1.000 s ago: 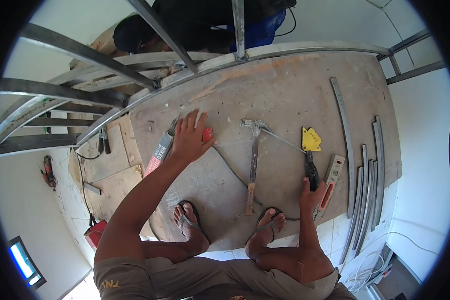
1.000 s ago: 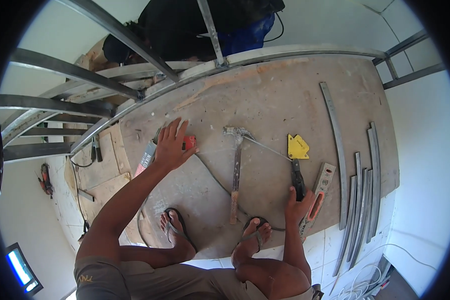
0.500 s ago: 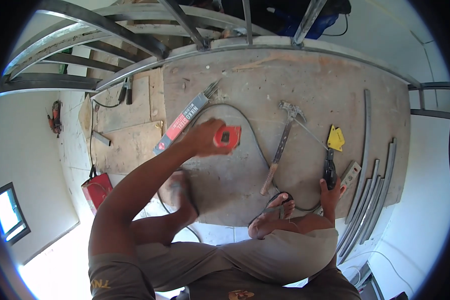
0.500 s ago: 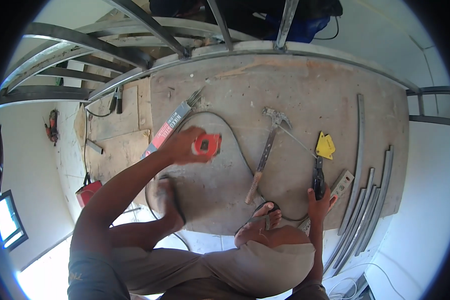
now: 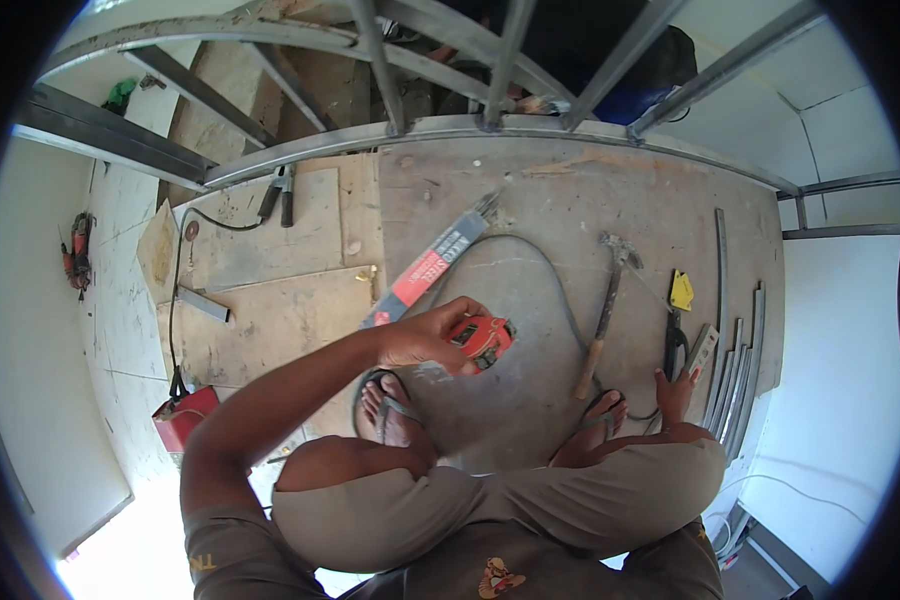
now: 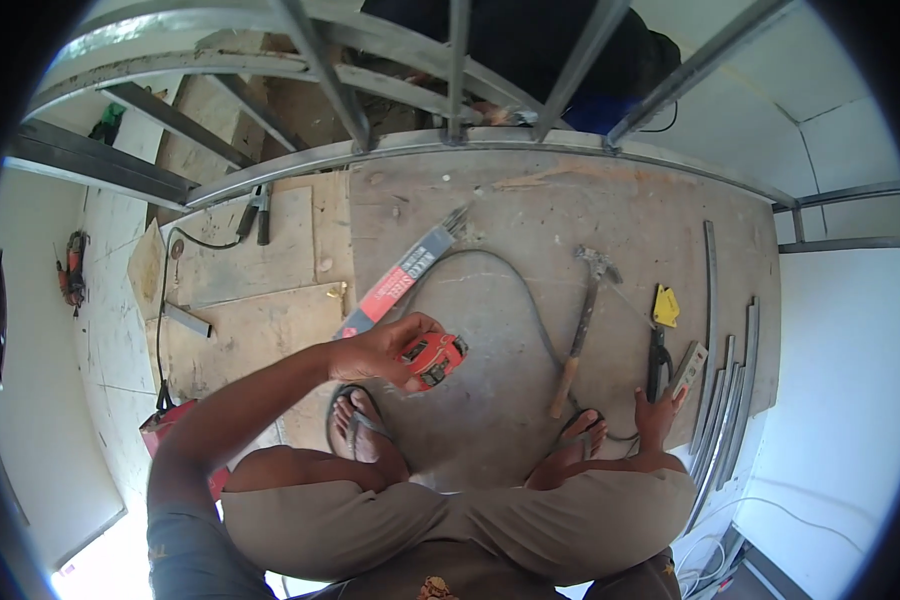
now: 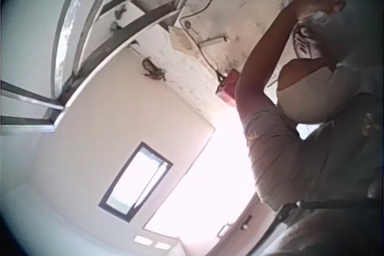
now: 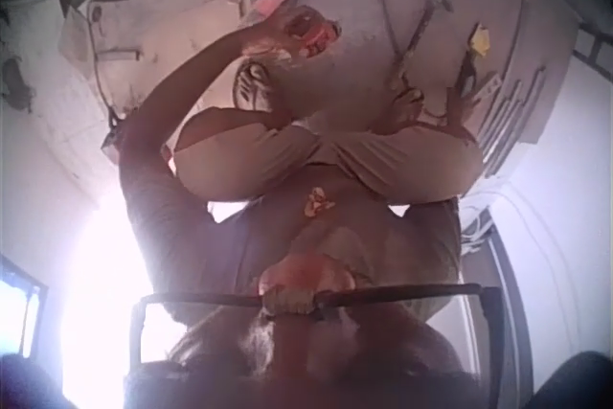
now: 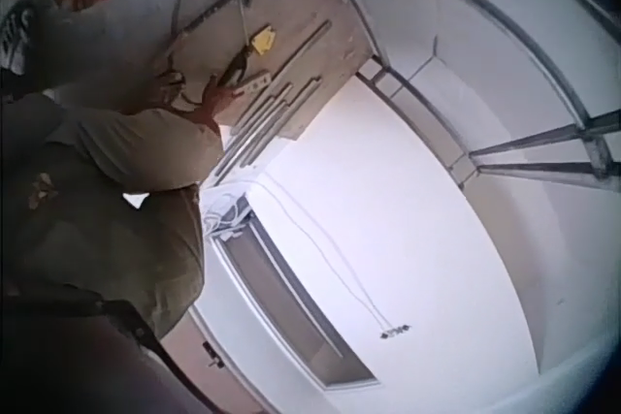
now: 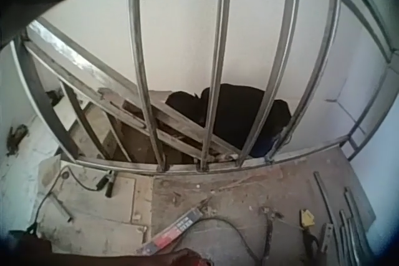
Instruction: Install and measure a metal staircase railing frame using tools.
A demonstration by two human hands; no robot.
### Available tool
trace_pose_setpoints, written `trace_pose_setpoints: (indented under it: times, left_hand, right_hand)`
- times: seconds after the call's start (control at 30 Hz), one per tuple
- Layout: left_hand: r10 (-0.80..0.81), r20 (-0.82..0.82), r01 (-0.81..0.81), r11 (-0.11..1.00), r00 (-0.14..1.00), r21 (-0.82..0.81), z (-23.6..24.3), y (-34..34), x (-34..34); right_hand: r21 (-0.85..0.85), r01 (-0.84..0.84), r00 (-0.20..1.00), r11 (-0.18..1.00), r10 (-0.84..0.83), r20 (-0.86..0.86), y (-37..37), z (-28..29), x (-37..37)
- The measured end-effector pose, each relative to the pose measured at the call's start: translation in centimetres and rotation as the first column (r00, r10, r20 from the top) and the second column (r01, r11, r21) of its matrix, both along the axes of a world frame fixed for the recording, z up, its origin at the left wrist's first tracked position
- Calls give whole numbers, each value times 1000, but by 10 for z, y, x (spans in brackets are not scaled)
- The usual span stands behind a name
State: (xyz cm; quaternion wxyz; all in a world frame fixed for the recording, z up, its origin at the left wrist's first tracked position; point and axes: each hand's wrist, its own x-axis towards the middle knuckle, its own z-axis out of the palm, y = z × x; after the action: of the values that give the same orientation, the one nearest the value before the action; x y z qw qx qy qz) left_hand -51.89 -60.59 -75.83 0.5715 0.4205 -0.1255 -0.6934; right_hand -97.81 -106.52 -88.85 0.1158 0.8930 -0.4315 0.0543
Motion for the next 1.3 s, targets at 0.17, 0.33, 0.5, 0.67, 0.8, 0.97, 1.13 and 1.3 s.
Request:
trace_pose_setpoints:
  times: [0.17,0.33,0.5,0.67,0.8,0.97,1.13,1.3]
  left_hand:
    - [16,291,-53,991,957,120,7,22,7]
    - [23,562,-99,989,827,105,-9,34,37]
    - [5,723,-94,992,690,83,19,42,61]
    - [133,766,-283,957,629,67,44,59,67]
    - [114,910,-430,900,399,76,32,114,69]
    - [-36,944,-587,775,327,233,30,160,48]
    - [-334,860,-675,533,385,510,45,212,54]
    - [-481,747,-724,284,459,629,73,278,88]
  right_hand:
    - [865,-83,984,494,177,-7,115,131,221]
    - [746,-407,869,528,476,137,198,174,299]
    - [919,-393,863,24,355,360,297,214,352]
    - [781,-617,752,97,365,549,343,198,423]
    - [800,-583,708,-141,394,586,364,162,454]
    - [745,-536,574,-397,476,667,403,130,485]
    - [716,-190,689,-672,428,585,431,94,499]
    - [643,-212,780,-736,269,565,419,83,540]
